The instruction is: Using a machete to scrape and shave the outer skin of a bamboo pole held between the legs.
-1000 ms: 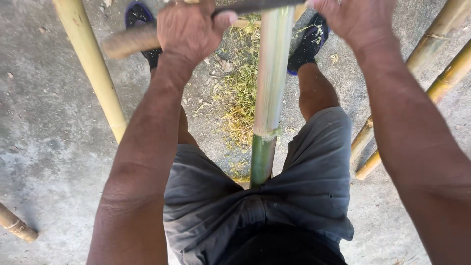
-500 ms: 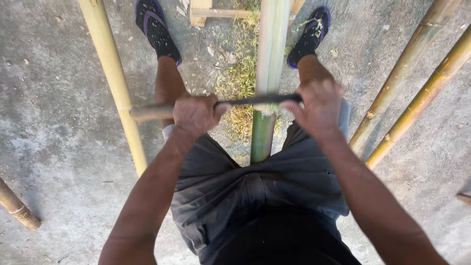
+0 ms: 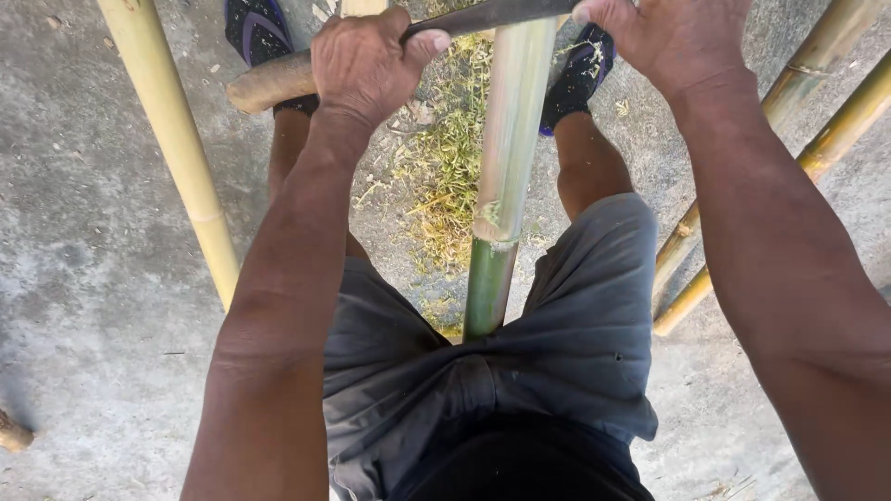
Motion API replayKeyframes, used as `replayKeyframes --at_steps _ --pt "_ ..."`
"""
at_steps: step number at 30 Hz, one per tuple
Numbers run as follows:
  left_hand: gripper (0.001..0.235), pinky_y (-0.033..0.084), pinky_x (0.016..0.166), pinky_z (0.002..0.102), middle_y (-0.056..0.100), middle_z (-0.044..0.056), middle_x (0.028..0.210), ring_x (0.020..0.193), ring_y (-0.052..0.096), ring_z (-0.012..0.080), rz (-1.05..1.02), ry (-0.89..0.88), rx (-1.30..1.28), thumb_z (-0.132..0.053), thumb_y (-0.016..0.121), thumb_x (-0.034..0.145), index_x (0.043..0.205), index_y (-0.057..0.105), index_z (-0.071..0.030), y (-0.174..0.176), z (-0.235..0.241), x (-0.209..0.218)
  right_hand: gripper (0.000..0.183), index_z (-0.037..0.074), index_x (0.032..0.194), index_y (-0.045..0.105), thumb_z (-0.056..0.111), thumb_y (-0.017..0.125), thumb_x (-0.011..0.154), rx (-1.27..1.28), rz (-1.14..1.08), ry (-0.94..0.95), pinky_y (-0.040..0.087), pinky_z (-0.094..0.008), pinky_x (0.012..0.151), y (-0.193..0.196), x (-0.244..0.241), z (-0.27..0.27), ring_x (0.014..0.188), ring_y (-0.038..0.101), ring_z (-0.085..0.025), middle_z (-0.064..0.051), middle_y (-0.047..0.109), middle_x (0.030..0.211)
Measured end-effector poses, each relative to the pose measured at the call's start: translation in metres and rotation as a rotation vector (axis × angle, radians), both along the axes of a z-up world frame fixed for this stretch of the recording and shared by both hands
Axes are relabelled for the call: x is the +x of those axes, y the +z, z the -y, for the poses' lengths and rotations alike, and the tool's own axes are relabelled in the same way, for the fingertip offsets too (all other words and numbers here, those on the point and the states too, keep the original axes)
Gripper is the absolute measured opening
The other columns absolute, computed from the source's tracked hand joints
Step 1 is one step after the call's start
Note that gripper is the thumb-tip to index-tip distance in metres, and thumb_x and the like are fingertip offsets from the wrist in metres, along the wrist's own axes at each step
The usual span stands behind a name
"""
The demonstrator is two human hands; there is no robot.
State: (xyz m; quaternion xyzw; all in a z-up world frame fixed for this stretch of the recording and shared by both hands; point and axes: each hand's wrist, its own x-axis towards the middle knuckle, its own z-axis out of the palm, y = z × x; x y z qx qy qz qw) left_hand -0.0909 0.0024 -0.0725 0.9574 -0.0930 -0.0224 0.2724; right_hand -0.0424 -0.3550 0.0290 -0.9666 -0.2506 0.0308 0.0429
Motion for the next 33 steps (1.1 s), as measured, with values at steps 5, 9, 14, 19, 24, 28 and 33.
replayKeyframes --at_steps 5,9,14,19,24,28,33 --pt "0.078 0.051 0.055 0.044 0.048 -0.004 0.050 0.041 0.047 0.0149 0.073 -0.091 0.019 -0.083 0.036 0.104 0.074 0.066 -0.017 0.011 -0.010 -0.016 0.078 0.012 0.093 0.070 0.081 0.034 0.104 -0.061 0.297 0.058 0.036 -0.047 0.095 -0.011 -0.026 -0.001 0.096 0.059 -0.025 -0.005 0.059 0.085" --pt "0.079 0.053 0.057 0.041 0.047 -0.004 0.050 0.040 0.047 0.0128 0.063 -0.154 0.080 -0.082 0.028 0.102 0.069 0.064 -0.019 0.007 -0.014 -0.059 0.077 0.017 0.088 0.068 0.081 0.029 0.103 0.046 0.259 0.021 0.036 -0.050 0.106 -0.005 -0.085 -0.012 0.097 0.056 -0.023 0.000 0.057 0.085" --pt "0.081 0.054 0.057 0.044 0.051 -0.001 0.050 0.045 0.055 0.0183 -0.113 -0.215 0.068 -0.080 0.023 0.102 0.066 0.062 -0.018 0.030 -0.021 -0.142 0.073 0.015 0.093 0.070 0.081 0.039 0.103 0.038 0.033 -0.123 0.035 -0.047 0.093 0.026 -0.179 -0.043 0.089 0.049 -0.025 -0.003 0.056 0.085" --pt "0.080 0.053 0.056 0.043 0.052 -0.001 0.048 0.045 0.056 0.0194 -0.144 -0.231 0.065 -0.081 0.024 0.098 0.065 0.063 -0.019 0.045 -0.026 -0.157 0.070 0.014 0.097 0.072 0.078 0.047 0.104 0.064 0.022 -0.149 0.036 -0.049 0.093 0.025 -0.211 -0.047 0.093 0.052 -0.028 -0.006 0.059 0.089" --pt "0.076 0.051 0.053 0.041 0.050 -0.004 0.052 0.044 0.054 0.0165 -0.190 -0.181 0.191 -0.079 0.024 0.103 0.074 0.063 -0.020 0.028 -0.013 -0.099 0.065 0.015 0.097 0.077 0.076 0.055 0.100 0.017 0.088 -0.066 0.034 -0.050 0.092 0.020 -0.123 -0.030 0.093 0.051 -0.029 -0.005 0.059 0.087" --pt "0.082 0.052 0.053 0.041 0.050 -0.005 0.053 0.042 0.051 0.0119 0.058 -0.068 0.119 -0.083 0.022 0.103 0.073 0.064 -0.019 0.002 -0.011 -0.066 0.069 0.013 0.098 0.074 0.073 0.041 0.099 0.084 0.242 0.092 0.036 -0.046 0.102 0.019 -0.074 -0.026 0.100 0.052 -0.025 -0.004 0.061 0.093" --pt "0.077 0.054 0.062 0.043 0.052 -0.001 0.054 0.046 0.052 0.0148 -0.087 -0.128 0.069 -0.082 0.026 0.096 0.074 0.064 -0.019 0.018 -0.016 -0.117 0.077 0.017 0.092 0.073 0.082 0.032 0.103 -0.066 0.091 -0.077 0.035 -0.046 0.097 0.013 -0.158 -0.037 0.091 0.049 -0.025 -0.001 0.057 0.082"
